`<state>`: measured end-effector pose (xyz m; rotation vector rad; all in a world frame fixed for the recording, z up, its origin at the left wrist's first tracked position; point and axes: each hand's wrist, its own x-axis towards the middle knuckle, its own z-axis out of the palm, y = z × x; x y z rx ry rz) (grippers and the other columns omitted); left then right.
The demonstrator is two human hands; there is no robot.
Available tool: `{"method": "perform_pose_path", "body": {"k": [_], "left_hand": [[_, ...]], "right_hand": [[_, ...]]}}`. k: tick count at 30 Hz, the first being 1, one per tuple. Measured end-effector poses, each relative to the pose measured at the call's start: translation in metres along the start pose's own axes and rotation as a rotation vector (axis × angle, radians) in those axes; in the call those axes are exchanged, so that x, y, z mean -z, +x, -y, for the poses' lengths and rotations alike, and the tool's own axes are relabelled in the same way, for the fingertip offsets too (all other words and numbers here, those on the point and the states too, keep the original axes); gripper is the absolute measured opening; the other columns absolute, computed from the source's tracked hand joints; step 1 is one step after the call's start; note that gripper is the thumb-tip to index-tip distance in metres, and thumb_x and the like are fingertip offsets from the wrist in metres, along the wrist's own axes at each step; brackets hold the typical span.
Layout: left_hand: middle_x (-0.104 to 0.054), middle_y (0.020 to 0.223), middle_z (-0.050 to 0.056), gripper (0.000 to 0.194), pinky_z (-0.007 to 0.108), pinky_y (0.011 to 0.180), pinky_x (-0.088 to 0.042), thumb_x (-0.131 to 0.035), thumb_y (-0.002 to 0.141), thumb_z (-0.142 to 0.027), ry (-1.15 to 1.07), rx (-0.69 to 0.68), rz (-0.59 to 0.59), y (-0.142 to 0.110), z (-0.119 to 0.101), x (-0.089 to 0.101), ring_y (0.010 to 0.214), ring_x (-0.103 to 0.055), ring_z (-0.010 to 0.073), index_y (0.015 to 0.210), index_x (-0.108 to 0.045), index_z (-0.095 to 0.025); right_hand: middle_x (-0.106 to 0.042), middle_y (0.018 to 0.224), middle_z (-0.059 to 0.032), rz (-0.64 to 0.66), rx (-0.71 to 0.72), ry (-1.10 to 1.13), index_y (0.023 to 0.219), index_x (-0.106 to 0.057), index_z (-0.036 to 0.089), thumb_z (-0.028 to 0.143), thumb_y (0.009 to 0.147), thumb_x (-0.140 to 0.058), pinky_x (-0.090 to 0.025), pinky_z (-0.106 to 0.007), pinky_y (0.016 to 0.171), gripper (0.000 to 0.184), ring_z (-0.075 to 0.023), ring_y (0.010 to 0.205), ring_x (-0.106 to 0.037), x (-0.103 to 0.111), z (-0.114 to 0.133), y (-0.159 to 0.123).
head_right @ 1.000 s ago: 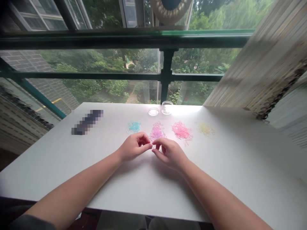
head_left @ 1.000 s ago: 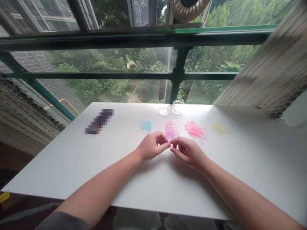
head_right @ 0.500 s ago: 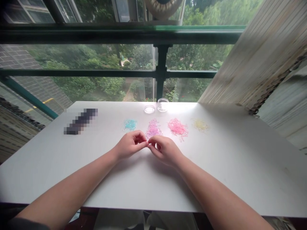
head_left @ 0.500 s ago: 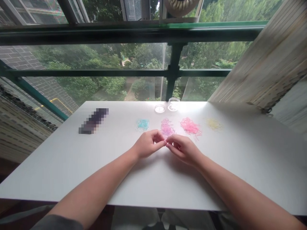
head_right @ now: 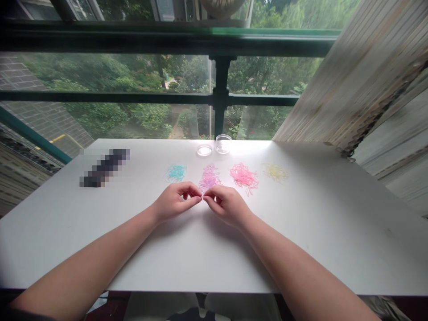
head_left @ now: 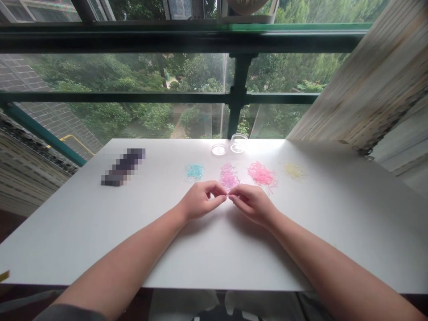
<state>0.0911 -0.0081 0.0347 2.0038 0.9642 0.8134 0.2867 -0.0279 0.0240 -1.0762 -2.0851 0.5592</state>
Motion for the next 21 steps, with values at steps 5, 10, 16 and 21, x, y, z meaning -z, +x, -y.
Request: {"method": "perform_pose_path", "body": {"k": [5, 10, 16, 21], "left_hand": [[-0.068, 0.076, 0.001, 0.014, 0.023, 0.059, -0.040, -0.059, 0.079, -0.028, 0.036, 0.015, -0.006, 0.0011, 0.0026, 0.0010, 0.067, -0.059, 0.0115, 0.083, -0.067, -0.018], [-0.069, 0.077, 0.001, 0.013, 0.023, 0.061, -0.041, -0.059, 0.079, -0.028, 0.066, 0.016, -0.006, 0.0015, 0.0033, 0.0013, 0.068, -0.060, 0.0122, 0.083, -0.068, -0.018], [-0.069, 0.077, 0.001, 0.012, 0.023, 0.061, -0.041, -0.059, 0.079, -0.027, 0.062, 0.009, 0.001, 0.0020, 0.0033, -0.0001, 0.068, -0.060, 0.0121, 0.083, -0.067, -0.019], [-0.069, 0.077, 0.001, 0.011, 0.024, 0.063, -0.041, -0.058, 0.078, -0.024, 0.082, -0.004, 0.009, 0.0018, 0.0036, -0.0005, 0.069, -0.061, 0.0123, 0.083, -0.067, -0.019]], "right_hand": [[-0.056, 0.062, 0.0016, 0.004, -0.014, -0.010, 0.084, -0.062, 0.018, 0.021, 0.080, -0.055, -0.034, -0.021, 0.049, 0.008, -0.0076, 0.048, -0.040, 0.0029, -0.0030, -0.0005], [-0.057, 0.063, 0.0012, 0.000, 0.002, -0.022, 0.082, -0.062, 0.018, 0.019, 0.080, -0.054, -0.033, -0.021, 0.050, 0.008, -0.0076, 0.049, -0.041, 0.0042, -0.0047, -0.0002], [-0.057, 0.064, 0.0014, 0.003, 0.013, -0.022, 0.081, -0.061, 0.019, 0.018, 0.080, -0.055, -0.034, -0.021, 0.051, 0.007, -0.0079, 0.051, -0.042, 0.0026, -0.0040, -0.0006], [-0.058, 0.065, 0.0009, -0.004, 0.016, -0.044, 0.079, -0.061, 0.020, 0.017, 0.080, -0.054, -0.035, -0.022, 0.052, 0.007, -0.0088, 0.052, -0.044, 0.0038, -0.0059, -0.0004]]}}
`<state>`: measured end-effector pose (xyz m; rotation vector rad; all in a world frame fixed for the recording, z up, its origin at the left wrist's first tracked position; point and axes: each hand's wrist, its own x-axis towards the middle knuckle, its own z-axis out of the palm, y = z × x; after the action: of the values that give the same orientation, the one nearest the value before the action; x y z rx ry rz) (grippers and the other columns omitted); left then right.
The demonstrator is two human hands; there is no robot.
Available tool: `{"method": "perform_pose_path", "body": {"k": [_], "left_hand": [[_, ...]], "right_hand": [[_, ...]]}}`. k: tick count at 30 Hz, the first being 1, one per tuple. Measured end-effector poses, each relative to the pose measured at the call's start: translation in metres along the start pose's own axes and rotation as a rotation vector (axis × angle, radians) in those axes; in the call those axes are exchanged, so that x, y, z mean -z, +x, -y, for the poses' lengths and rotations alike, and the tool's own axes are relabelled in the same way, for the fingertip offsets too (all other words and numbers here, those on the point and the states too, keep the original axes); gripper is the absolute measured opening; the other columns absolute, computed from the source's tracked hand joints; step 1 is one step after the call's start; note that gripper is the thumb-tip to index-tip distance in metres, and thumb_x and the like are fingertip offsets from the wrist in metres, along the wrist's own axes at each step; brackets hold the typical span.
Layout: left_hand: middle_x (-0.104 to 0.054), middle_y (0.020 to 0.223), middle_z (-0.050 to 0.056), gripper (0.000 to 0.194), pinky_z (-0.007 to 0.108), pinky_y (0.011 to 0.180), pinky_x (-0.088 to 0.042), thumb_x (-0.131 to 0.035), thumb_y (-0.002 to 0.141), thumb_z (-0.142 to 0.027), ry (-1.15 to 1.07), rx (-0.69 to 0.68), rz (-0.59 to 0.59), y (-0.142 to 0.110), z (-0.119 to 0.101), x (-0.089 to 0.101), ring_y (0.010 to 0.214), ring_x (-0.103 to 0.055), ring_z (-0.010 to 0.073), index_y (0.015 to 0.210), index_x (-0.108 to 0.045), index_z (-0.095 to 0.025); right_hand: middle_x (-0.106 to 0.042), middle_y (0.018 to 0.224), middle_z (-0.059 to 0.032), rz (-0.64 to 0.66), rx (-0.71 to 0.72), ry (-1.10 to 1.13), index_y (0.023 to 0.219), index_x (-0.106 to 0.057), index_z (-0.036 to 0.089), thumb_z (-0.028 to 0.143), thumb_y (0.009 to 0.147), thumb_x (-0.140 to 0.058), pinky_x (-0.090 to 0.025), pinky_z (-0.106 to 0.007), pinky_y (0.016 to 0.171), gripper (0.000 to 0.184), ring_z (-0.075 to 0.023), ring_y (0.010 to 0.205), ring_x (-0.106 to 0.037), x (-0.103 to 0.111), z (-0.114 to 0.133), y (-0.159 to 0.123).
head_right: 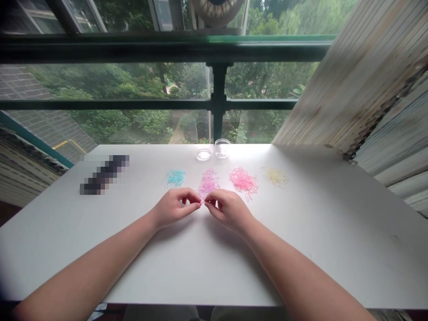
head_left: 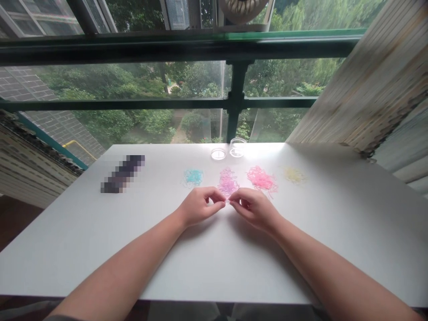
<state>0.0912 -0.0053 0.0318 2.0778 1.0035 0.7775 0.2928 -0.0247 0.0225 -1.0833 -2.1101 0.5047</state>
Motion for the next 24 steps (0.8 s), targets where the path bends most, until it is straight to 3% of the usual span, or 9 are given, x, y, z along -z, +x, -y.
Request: {"method": "perform_pose_path", "body": {"k": [8, 17, 24], "left_hand": [[-0.069, 0.079, 0.001, 0.010, 0.025, 0.065, -0.042, -0.057, 0.078, -0.022, 0.122, -0.035, -0.017, -0.003, 0.008, 0.017, 0.072, -0.062, 0.0131, 0.081, -0.066, -0.020], [-0.069, 0.084, 0.003, 0.017, 0.028, 0.069, -0.044, -0.055, 0.079, -0.032, 0.292, 0.040, -0.261, -0.002, 0.036, 0.051, 0.077, -0.062, 0.0169, 0.086, -0.064, -0.019], [-0.063, 0.103, 0.007, 0.025, 0.036, 0.090, -0.044, -0.047, 0.081, -0.030, 0.479, 0.082, -0.419, 0.004, 0.065, 0.075, 0.101, -0.056, 0.0227, 0.097, -0.062, -0.019]], "right_hand": [[-0.059, 0.066, 0.0007, -0.062, -0.079, -0.087, 0.076, -0.061, 0.019, 0.016, 0.078, -0.054, -0.036, -0.023, 0.053, 0.008, -0.0096, 0.053, -0.046, 0.001, -0.011, 0.003], [-0.062, 0.073, -0.0010, -0.053, -0.147, -0.296, 0.074, -0.065, 0.021, 0.016, 0.077, -0.057, -0.039, -0.024, 0.057, 0.010, -0.0112, 0.059, -0.052, 0.000, -0.021, 0.007], [-0.063, 0.079, -0.0020, -0.045, -0.160, -0.228, 0.087, -0.068, 0.022, 0.017, 0.078, -0.056, -0.042, -0.026, 0.060, 0.015, -0.0116, 0.059, -0.053, 0.003, -0.022, 0.004]]}}
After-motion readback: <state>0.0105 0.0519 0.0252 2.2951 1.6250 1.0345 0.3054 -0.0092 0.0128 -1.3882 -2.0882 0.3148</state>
